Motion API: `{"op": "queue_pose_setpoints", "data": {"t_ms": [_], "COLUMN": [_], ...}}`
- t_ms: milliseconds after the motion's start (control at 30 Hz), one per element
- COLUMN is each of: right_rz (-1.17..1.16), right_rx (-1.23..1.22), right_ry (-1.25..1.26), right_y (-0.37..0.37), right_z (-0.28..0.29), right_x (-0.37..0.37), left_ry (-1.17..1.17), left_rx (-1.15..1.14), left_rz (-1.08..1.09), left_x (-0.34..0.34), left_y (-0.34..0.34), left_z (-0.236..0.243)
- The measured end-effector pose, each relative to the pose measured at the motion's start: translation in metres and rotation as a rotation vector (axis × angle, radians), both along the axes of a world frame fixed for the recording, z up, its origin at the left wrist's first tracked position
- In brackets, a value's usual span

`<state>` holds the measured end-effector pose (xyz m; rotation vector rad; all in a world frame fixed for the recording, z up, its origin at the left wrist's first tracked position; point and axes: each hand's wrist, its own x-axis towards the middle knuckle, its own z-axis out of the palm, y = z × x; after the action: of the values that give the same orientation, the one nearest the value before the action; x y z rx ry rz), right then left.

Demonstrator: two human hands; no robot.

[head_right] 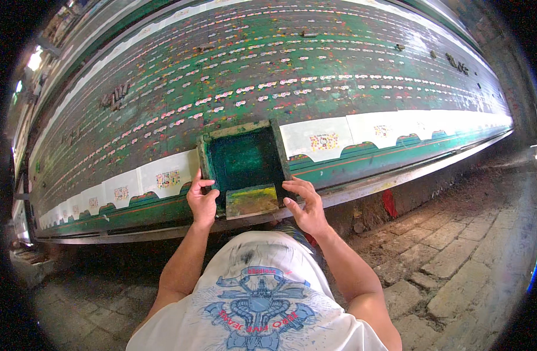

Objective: The person holds a screen printing frame over a long fabric roll and repeatedly uses a squeegee to pull green ink across the mesh. The fabric advances incrementally between strokes, and the person occasionally wipes the squeegee with a cloth. The task continues along the length of the fabric without visible completion.

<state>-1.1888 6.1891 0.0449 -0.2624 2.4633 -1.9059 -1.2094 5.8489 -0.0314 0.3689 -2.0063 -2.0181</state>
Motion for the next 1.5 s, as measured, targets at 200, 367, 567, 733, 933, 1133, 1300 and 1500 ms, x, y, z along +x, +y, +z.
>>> {"op": "queue_pose_setpoints", "data": {"t_ms": [200, 367, 567, 733, 933, 1133, 1300, 1500], "right_rz": [-0.028, 0.171, 0.562, 0.635, 0.681, 0.488, 0.418, 0.464], "right_rx": [0.123, 0.365, 0.707, 0.897, 0.912, 0.891, 0.879, 0.898], "right_ry": [0.051, 0.351, 0.478, 0.354, 0.291, 0.325, 0.38, 0.443], "right_y": [0.005, -0.015, -0.06, -0.076, -0.086, -0.109, -0.11, -0.103], "right_z": [0.001, 0.029, 0.049, 0.051, 0.063, 0.052, 0.038, 0.036], "right_x": [-0.006, -0.015, -0.025, -0.049, -0.138, -0.194, -0.172, -0.105], "left_ry": [-0.04, -0.095, -0.088, -0.147, -0.046, -0.08, -0.057, -0.026], "left_rx": [0.064, 0.062, 0.015, -0.016, -0.082, 0.128, 0.071, 0.083], "left_rz": [-0.001, 0.013, -0.004, -0.012, 0.0, 0.006, -0.043, -0.049], "left_x": [-0.002, -0.001, -0.001, 0.001, 0.001, -0.004, -0.005, -0.002], "left_y": [0.005, 0.004, 0.007, 0.005, 0.006, 0.003, -0.004, -0.002], "left_z": [0.005, -0.002, 0.009, 0.006, 0.0, 0.001, 0.002, -0.009]}}
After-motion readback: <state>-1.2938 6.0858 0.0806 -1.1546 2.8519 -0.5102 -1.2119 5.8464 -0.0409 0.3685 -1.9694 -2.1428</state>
